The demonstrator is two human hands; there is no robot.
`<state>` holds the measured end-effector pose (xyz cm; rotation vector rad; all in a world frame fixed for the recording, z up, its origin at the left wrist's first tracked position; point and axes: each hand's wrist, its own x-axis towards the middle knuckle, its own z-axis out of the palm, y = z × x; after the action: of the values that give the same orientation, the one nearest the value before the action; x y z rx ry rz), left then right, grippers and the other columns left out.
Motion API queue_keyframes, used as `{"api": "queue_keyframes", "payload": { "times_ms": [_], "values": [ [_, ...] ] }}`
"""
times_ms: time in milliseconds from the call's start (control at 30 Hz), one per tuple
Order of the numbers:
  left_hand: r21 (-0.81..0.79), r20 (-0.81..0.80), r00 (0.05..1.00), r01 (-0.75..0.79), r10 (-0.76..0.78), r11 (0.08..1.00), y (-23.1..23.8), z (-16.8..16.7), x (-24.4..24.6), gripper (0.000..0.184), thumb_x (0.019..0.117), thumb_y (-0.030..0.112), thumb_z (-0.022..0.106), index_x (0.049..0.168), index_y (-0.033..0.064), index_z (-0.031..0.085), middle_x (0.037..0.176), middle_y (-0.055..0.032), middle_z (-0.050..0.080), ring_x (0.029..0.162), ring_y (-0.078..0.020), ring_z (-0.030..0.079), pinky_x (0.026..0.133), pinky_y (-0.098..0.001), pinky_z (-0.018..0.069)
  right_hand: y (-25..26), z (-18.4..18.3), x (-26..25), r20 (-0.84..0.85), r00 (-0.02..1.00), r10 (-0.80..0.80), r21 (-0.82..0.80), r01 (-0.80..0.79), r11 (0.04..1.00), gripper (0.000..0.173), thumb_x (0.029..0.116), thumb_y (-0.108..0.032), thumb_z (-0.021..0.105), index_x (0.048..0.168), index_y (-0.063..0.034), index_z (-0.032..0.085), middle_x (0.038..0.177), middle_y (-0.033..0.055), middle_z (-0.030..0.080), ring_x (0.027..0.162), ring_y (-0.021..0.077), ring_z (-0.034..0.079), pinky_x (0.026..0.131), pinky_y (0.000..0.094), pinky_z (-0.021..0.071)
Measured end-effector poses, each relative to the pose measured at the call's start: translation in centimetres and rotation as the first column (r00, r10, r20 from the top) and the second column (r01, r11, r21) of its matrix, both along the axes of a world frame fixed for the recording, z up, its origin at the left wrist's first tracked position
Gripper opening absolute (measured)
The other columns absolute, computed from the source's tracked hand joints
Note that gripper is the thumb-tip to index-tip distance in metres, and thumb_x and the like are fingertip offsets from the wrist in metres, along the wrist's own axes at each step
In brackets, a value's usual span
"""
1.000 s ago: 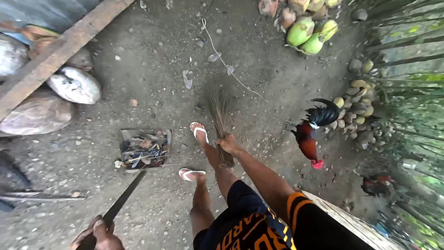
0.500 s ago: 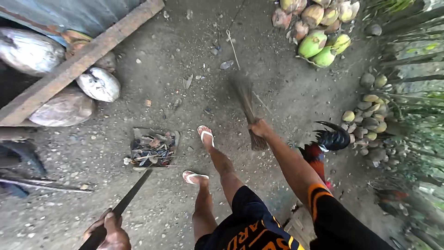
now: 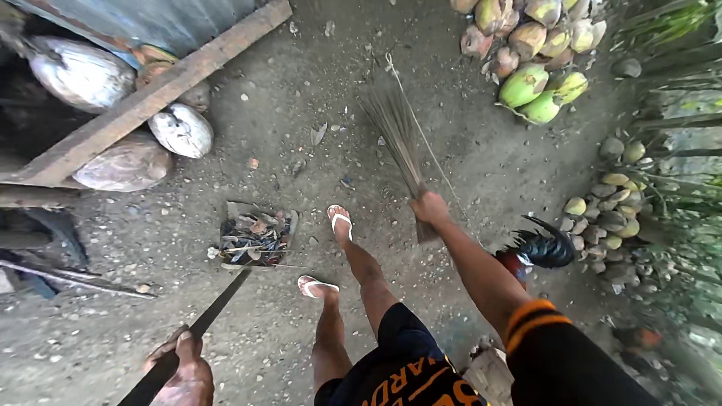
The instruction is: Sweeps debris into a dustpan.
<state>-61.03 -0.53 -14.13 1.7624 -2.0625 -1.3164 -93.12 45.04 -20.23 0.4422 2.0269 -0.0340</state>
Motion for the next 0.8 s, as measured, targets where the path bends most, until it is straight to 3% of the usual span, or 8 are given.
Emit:
{"api": "queue_keyframes", "payload": {
  "times_ms": [67, 133, 233, 367, 500, 600, 667, 800],
  "values": [
    [-0.004, -0.011, 1.000, -0.002, 0.002, 1.000, -0.3, -0.1, 0.1, 0.016, 0.0996, 0.016, 0.059, 0.110, 0.0055, 0.052, 0.108, 0.0017, 0.065, 0.094, -0.0030, 0.065, 0.075, -0.0259, 0.0575, -1.7, -3.7, 0.2, 0.035, 0.999, 0.038, -0.034, -0.036, 0.999, 0.056, 0.0948, -0.035, 0.068, 0.138, -0.0024, 0.054, 0.114, 0.0265, 0.069, 0.106, 0.0451, 0.068, 0.085, 0.0660, 0.0542],
    [-0.013, -0.026, 1.000, -0.002, 0.002, 1.000, -0.4, -0.2, 0.1, 0.016, 0.0989, 0.015, 0.061, 0.109, 0.0059, 0.053, 0.107, 0.0018, 0.066, 0.093, -0.0039, 0.066, 0.075, -0.0264, 0.0582, -3.4, -3.0, 3.0, 0.107, 0.993, 0.046, -0.113, -0.034, 0.993, 0.051, 0.0943, -0.036, 0.068, 0.133, -0.0039, 0.060, 0.116, 0.0234, 0.070, 0.107, 0.0414, 0.068, 0.089, 0.0632, 0.0536],
    [-0.007, -0.034, 0.999, 0.011, -0.011, 1.000, 0.4, -0.2, -0.3, 0.017, 0.0987, 0.014, 0.059, 0.110, 0.0041, 0.051, 0.105, 0.0028, 0.064, 0.091, -0.0004, 0.064, 0.076, -0.0229, 0.0565, -3.4, 3.2, 8.5, 0.198, 0.979, 0.050, -0.142, -0.022, 0.990, 0.070, 0.0959, -0.042, 0.063, 0.157, -0.0155, 0.041, 0.119, 0.0200, 0.070, 0.108, 0.0391, 0.069, 0.091, 0.0616, 0.0543],
    [-0.058, -0.047, 0.998, 0.042, -0.044, 0.997, 0.4, -0.6, 0.0, 0.019, 0.0976, 0.013, 0.059, 0.107, -0.0013, 0.053, 0.105, -0.0022, 0.065, 0.090, -0.0014, 0.064, 0.077, -0.0231, 0.0557, -5.4, 8.3, 9.4, 0.226, 0.971, 0.081, -0.051, -0.071, 0.996, 0.076, 0.0977, -0.044, 0.057, 0.165, -0.0223, 0.027, 0.120, 0.0187, 0.071, 0.107, 0.0386, 0.070, 0.089, 0.0598, 0.0552],
    [-0.086, -0.067, 0.994, 0.078, -0.084, 0.993, 0.6, -1.0, -0.6, 0.015, 0.0974, 0.011, 0.059, 0.103, -0.0021, 0.054, 0.102, -0.0019, 0.066, 0.086, -0.0002, 0.063, 0.074, -0.0213, 0.0540, -9.9, 2.9, 4.1, 0.146, 0.954, 0.262, -0.038, -0.259, 0.965, 0.077, 0.1013, -0.036, 0.056, 0.166, -0.0153, 0.020, 0.124, 0.0224, 0.069, 0.110, 0.0415, 0.069, 0.089, 0.0597, 0.0546],
    [-0.104, -0.080, 0.994, 0.068, -0.077, 0.992, 0.4, -1.2, -1.0, 0.012, 0.0976, 0.009, 0.060, 0.102, -0.0008, 0.055, 0.098, -0.0009, 0.067, 0.081, -0.0008, 0.063, 0.071, -0.0212, 0.0543, -13.0, -2.1, 4.0, 0.131, 0.899, 0.417, -0.087, -0.409, 0.908, 0.073, 0.0983, -0.025, 0.061, 0.161, -0.0079, 0.027, 0.120, 0.0252, 0.068, 0.107, 0.0444, 0.069, 0.084, 0.0615, 0.0561],
    [-0.095, -0.086, 0.993, 0.076, -0.084, 0.993, 0.2, -0.9, -0.9, 0.013, 0.0971, 0.009, 0.060, 0.102, -0.0011, 0.054, 0.097, -0.0014, 0.067, 0.080, -0.0014, 0.063, 0.071, -0.0216, 0.0540, -14.2, -1.3, 6.6, 0.197, 0.854, 0.483, -0.136, -0.464, 0.875, 0.068, 0.0998, -0.020, 0.057, 0.160, -0.0067, 0.029, 0.124, 0.0256, 0.067, 0.111, 0.0449, 0.068, 0.086, 0.0627, 0.0548],
    [-0.086, -0.108, 0.986, 0.120, -0.129, 0.989, -0.2, -0.6, 0.4, 0.017, 0.0946, 0.009, 0.062, 0.101, -0.0039, 0.054, 0.103, -0.0064, 0.068, 0.088, -0.0036, 0.065, 0.076, -0.0236, 0.0549, -11.1, 4.1, 12.7, 0.269, 0.885, 0.379, -0.139, -0.354, 0.925, 0.069, 0.0992, -0.041, 0.056, 0.160, -0.0163, 0.036, 0.129, 0.0208, 0.067, 0.115, 0.0418, 0.067, 0.091, 0.0631, 0.0538]
  ]
}}
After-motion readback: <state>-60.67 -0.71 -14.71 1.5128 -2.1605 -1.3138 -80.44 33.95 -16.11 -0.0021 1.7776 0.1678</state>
